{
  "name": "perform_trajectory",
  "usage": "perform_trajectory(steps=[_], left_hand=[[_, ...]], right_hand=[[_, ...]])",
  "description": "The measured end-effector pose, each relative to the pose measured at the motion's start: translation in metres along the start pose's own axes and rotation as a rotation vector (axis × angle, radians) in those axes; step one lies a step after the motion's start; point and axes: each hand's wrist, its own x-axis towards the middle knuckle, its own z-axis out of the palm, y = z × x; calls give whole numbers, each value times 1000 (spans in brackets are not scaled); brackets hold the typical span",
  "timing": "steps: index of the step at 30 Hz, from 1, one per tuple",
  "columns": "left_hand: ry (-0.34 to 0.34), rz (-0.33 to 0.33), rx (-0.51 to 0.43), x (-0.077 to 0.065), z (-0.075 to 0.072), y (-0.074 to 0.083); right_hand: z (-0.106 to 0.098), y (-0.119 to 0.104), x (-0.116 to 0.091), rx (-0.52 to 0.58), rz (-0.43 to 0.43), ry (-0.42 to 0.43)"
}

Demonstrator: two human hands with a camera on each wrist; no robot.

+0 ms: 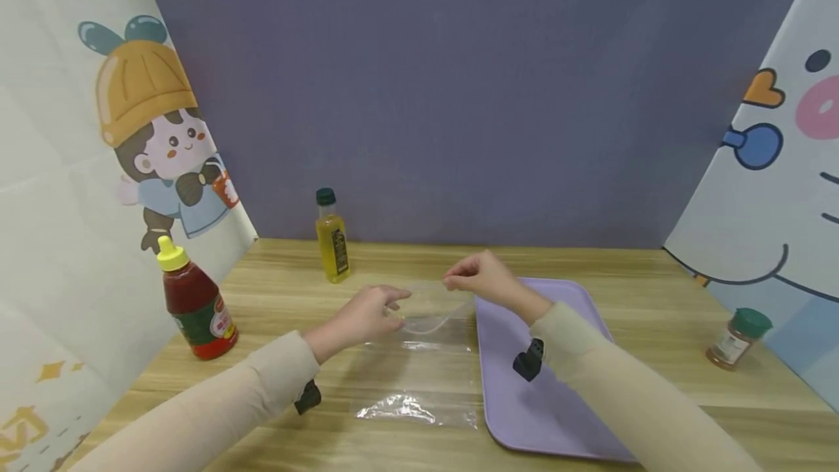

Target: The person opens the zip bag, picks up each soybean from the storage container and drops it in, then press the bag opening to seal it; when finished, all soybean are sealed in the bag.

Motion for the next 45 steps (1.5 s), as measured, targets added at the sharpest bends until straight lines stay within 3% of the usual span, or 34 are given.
perform_trajectory(steps=[7, 18, 34, 45], left_hand=[[-3, -22, -7, 0, 0, 0], [-4, -42, -4, 0, 0, 0], [-10, -45, -17, 1, 0, -1], [-22, -40, -24, -2, -1, 0]], right_hand=[[-19, 18, -12, 16, 39, 18], [-60, 56, -48, -6, 137, -4], [-90, 91, -87, -174, 147, -13], [-89, 111, -97, -201, 370, -24]])
